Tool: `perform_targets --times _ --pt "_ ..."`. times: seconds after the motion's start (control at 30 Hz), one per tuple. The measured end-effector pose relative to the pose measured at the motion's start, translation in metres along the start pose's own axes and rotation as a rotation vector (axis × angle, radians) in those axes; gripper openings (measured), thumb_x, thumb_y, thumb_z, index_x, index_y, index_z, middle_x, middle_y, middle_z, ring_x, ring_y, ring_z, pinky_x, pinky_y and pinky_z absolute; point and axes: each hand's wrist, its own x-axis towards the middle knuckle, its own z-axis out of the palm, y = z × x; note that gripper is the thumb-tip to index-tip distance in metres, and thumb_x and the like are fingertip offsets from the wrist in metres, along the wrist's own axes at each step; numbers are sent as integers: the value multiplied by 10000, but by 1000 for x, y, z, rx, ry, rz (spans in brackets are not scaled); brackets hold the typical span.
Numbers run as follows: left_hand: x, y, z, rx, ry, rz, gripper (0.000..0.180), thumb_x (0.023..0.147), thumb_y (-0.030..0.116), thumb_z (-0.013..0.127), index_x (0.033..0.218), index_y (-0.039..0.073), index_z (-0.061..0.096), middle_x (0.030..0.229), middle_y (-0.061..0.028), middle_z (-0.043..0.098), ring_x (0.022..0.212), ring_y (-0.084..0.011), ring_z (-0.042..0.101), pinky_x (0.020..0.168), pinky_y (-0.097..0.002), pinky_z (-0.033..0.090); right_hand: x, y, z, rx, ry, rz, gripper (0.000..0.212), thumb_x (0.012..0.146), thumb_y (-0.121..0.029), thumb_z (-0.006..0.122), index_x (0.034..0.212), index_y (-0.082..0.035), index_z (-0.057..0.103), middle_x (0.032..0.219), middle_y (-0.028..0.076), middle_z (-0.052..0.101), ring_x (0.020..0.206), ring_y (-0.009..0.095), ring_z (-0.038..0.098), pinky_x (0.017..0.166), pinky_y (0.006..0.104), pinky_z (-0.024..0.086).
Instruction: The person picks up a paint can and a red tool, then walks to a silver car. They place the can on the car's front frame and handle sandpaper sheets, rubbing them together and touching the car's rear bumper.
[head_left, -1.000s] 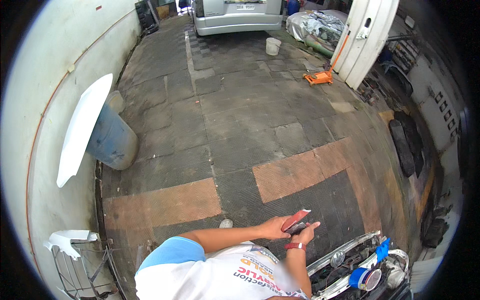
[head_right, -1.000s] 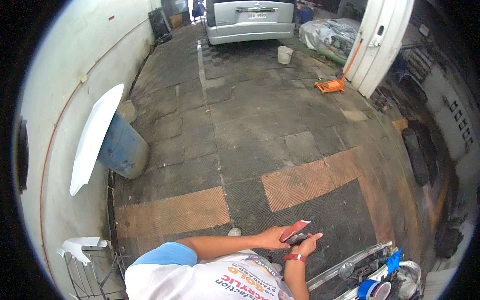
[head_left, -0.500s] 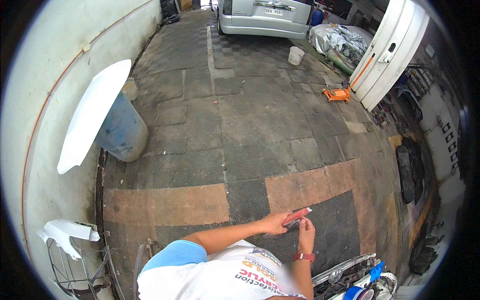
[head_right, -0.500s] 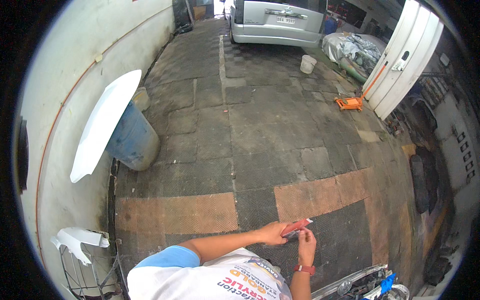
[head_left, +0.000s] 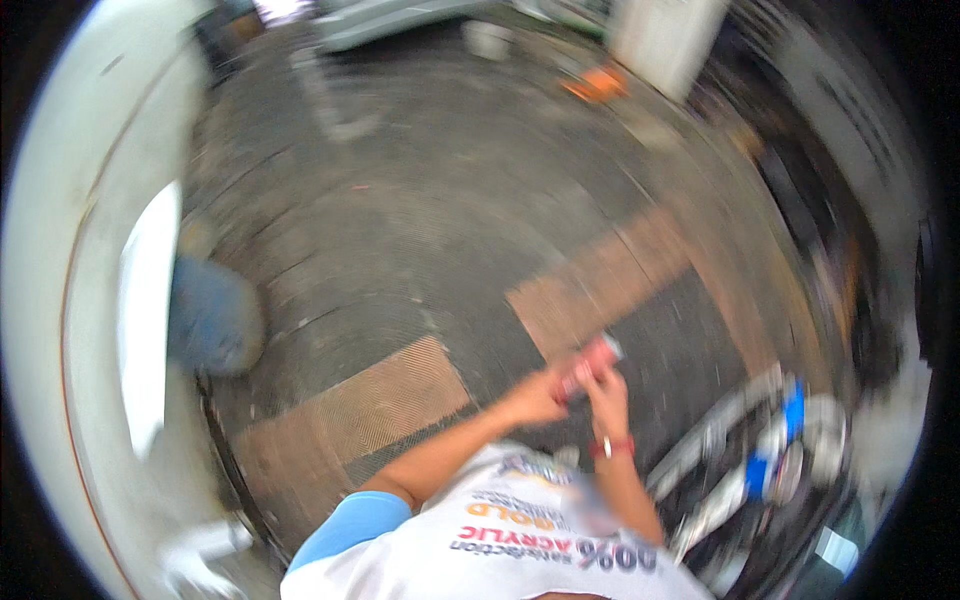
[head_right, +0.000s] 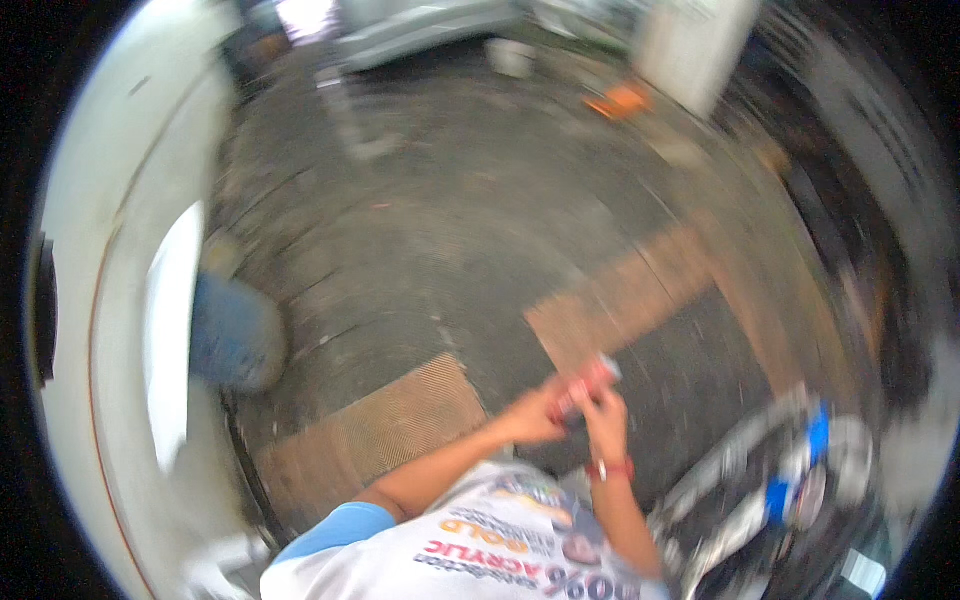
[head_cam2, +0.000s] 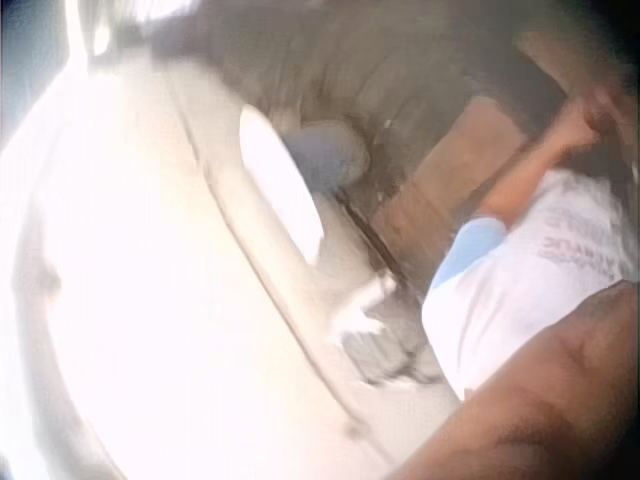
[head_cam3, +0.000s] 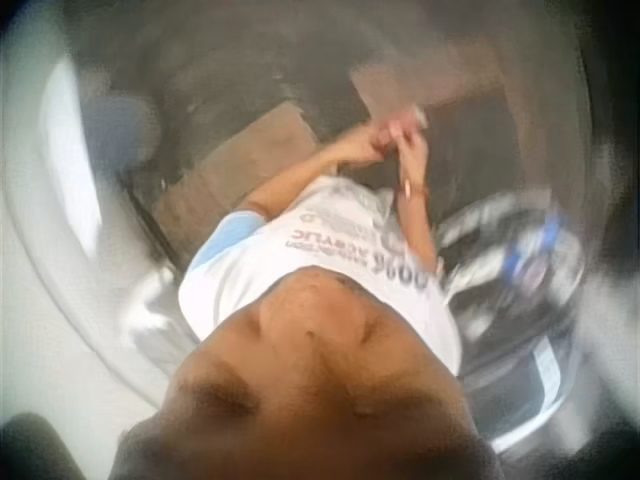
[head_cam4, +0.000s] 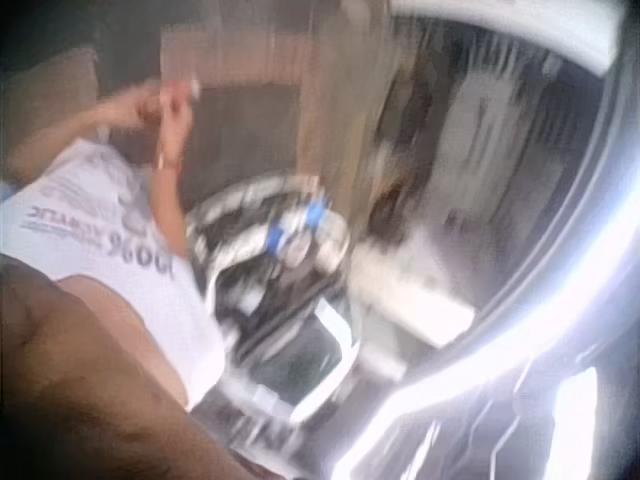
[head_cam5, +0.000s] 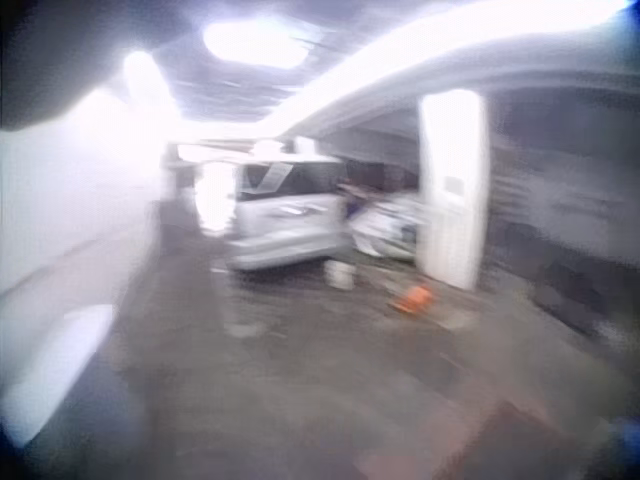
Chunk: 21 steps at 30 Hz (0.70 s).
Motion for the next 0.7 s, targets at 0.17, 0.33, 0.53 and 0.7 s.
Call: perform_targets --times 0.17,0.33,0.53,0.7 --pt "13 -8 45 -207 -188 -108 800 813 27 854 1547 21 536 1224 -106 744 1004 -157 721 842 -338 607 8 -7 -66 758 228 -91 445 1115 -338 692 1407 -18 591 1227 90 708 1109 241 752 991 456 628" --pt "25 -13 107 -474 -91 -288 431 998 31 753 1414 31 640 1163 -86 781 1076 -176 733 933 -349 587 -26 21 -188 1112 455 7 425 1143 -412 619 1378 -70 526 1056 82 676 855 255 766 729 401 672" --pt "37 6 170 -628 -86 -481 355 1053 48 691 1403 41 628 1347 -112 726 1224 -251 712 1088 -436 589 -142 146 -321 487 918 190 602 969 -286 861 1419 -48 540 1099 98 699 834 171 713 630 307 620" --pt "47 41 208 -586 -37 -496 337 1079 55 657 1414 40 622 1347 -111 726 1226 -254 714 1074 -438 599 -252 266 -423 -295 1277 345 540 884 -219 880 1330 -5 665 1229 222 760 1065 384 758 962 454 591"
